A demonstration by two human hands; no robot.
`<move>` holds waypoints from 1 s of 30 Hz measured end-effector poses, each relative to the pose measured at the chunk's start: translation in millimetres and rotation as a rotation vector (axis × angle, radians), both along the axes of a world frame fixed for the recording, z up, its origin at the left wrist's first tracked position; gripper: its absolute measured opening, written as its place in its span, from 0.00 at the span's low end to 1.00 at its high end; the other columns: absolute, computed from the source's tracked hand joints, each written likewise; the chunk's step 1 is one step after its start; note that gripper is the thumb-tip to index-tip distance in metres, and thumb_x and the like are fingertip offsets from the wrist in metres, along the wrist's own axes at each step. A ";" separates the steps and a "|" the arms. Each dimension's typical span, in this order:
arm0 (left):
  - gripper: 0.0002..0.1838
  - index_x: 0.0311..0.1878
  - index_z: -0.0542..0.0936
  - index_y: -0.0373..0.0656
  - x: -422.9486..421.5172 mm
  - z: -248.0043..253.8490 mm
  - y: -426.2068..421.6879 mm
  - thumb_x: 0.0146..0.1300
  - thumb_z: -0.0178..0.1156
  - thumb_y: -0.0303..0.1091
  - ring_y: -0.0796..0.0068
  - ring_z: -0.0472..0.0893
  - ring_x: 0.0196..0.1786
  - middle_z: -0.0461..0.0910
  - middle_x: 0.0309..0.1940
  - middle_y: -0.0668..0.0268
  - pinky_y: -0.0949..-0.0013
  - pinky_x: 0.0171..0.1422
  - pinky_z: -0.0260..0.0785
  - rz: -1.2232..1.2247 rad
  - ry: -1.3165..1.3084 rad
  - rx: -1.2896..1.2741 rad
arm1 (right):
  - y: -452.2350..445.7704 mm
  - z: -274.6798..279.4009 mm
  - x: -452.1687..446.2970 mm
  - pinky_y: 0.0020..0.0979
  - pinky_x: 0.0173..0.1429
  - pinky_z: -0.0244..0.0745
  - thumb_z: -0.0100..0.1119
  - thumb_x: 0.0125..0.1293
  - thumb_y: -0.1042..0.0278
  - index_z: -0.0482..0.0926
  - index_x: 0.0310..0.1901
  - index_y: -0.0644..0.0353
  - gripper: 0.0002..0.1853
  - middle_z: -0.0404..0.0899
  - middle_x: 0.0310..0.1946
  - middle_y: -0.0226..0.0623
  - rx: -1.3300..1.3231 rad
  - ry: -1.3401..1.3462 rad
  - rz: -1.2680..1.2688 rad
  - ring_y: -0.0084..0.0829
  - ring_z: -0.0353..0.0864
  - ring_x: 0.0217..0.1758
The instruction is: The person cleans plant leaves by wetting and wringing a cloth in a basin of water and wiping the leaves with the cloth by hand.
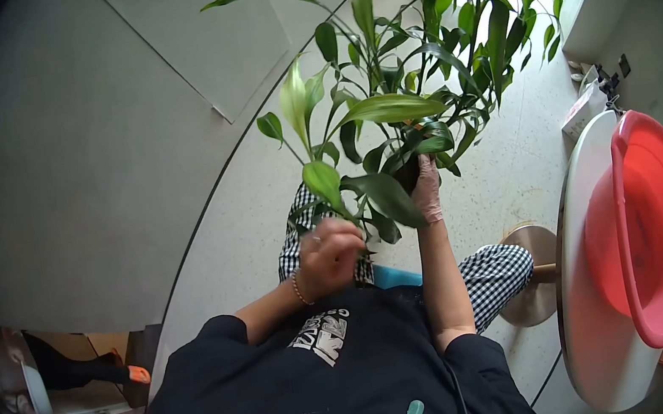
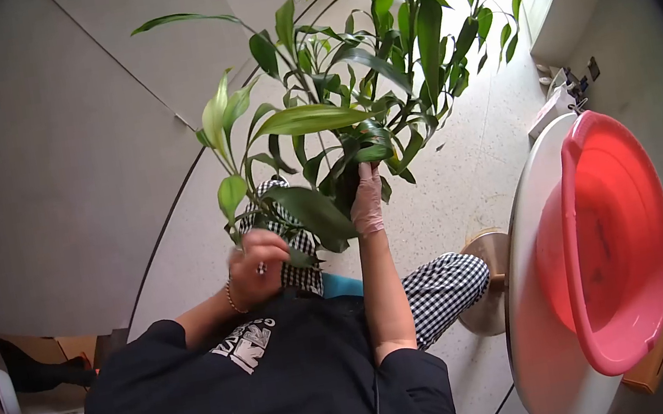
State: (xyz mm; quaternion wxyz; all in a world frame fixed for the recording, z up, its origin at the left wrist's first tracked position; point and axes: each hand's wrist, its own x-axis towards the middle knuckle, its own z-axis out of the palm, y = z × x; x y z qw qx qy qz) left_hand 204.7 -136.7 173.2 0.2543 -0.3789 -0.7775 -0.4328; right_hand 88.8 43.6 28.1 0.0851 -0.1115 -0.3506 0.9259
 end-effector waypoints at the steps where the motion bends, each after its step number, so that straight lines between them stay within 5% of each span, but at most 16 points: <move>1: 0.10 0.30 0.71 0.40 -2.1 3.9 -8.5 0.46 0.50 0.13 0.64 0.73 0.30 0.73 0.28 0.59 0.68 0.35 0.67 0.100 0.092 0.038 | 1.4 -8.7 -2.0 0.25 0.50 0.69 0.47 0.66 0.59 0.67 0.57 0.59 0.20 0.73 0.46 0.32 -0.052 0.009 0.033 0.24 0.72 0.45; 2: 0.12 0.34 0.68 0.40 -5.6 7.5 -15.5 0.45 0.51 0.15 0.62 0.71 0.35 0.70 0.33 0.58 0.65 0.41 0.64 0.304 0.196 0.020 | 0.9 -9.7 -1.4 0.25 0.50 0.69 0.47 0.66 0.59 0.67 0.57 0.59 0.20 0.73 0.46 0.32 -0.045 0.006 0.040 0.24 0.72 0.45; 4: 0.14 0.39 0.65 0.37 -28.9 10.5 -25.5 0.47 0.51 0.18 0.67 0.66 0.40 0.65 0.37 0.59 0.68 0.49 0.59 0.322 0.108 0.294 | -1.0 -11.7 -1.1 0.27 0.50 0.70 0.47 0.66 0.60 0.67 0.56 0.59 0.19 0.73 0.46 0.33 -0.003 0.024 -0.029 0.25 0.73 0.44; 6: 0.16 0.47 0.66 0.39 -48.4 25.4 -31.1 0.56 0.53 0.30 0.74 0.65 0.43 0.66 0.41 0.64 0.70 0.51 0.57 0.330 -0.246 0.443 | -1.9 -6.8 5.5 0.28 0.49 0.72 0.46 0.67 0.60 0.68 0.56 0.58 0.18 0.74 0.46 0.35 0.020 0.027 -0.032 0.27 0.74 0.44; 8: 0.15 0.46 0.69 0.40 -60.4 35.0 -35.4 0.59 0.54 0.37 0.77 0.66 0.44 0.68 0.43 0.65 0.72 0.51 0.57 0.195 -0.447 0.553 | 0.1 -3.2 7.1 0.29 0.46 0.74 0.45 0.67 0.61 0.68 0.56 0.57 0.18 0.74 0.45 0.36 0.037 0.048 0.004 0.28 0.76 0.43; 11: 0.16 0.42 0.73 0.39 -71.4 66.0 -30.1 0.59 0.56 0.42 0.80 0.68 0.42 0.73 0.38 0.66 0.74 0.49 0.58 0.260 -0.269 0.417 | 0.5 -4.8 11.8 0.33 0.47 0.76 0.43 0.68 0.61 0.66 0.56 0.57 0.18 0.74 0.46 0.38 -0.038 0.087 0.035 0.32 0.77 0.43; 16: 0.17 0.42 0.76 0.38 -89.5 98.2 -20.1 0.59 0.58 0.43 0.85 0.72 0.33 0.79 0.34 0.71 0.79 0.39 0.62 0.212 -0.390 0.282 | -4.2 -0.6 11.0 0.32 0.45 0.77 0.44 0.68 0.63 0.63 0.59 0.57 0.20 0.72 0.50 0.36 -0.026 0.127 -0.001 0.31 0.76 0.46; 18: 0.15 0.43 0.76 0.38 -102.0 100.1 -18.1 0.58 0.60 0.38 0.85 0.75 0.33 0.80 0.34 0.68 0.81 0.36 0.64 0.087 -0.624 0.259 | -2.8 -5.4 9.1 0.32 0.48 0.76 0.45 0.68 0.62 0.61 0.61 0.56 0.21 0.70 0.52 0.36 -0.020 0.137 0.014 0.30 0.74 0.49; 22: 0.09 0.38 0.78 0.39 -113.8 105.8 -20.1 0.57 0.61 0.32 0.89 0.74 0.27 0.79 0.26 0.70 0.82 0.30 0.65 -0.058 -0.653 0.466 | 3.8 -21.6 6.4 0.29 0.48 0.73 0.51 0.65 0.60 0.62 0.61 0.56 0.24 0.70 0.51 0.33 0.076 0.234 0.014 0.28 0.73 0.47; 30: 0.10 0.34 0.77 0.42 -137.0 103.0 -44.0 0.59 0.60 0.38 0.89 0.71 0.22 0.76 0.23 0.73 0.83 0.23 0.64 0.149 -0.566 0.532 | 8.8 -5.5 20.1 0.28 0.48 0.74 0.49 0.66 0.60 0.65 0.57 0.56 0.20 0.73 0.48 0.33 0.016 0.171 0.004 0.28 0.74 0.46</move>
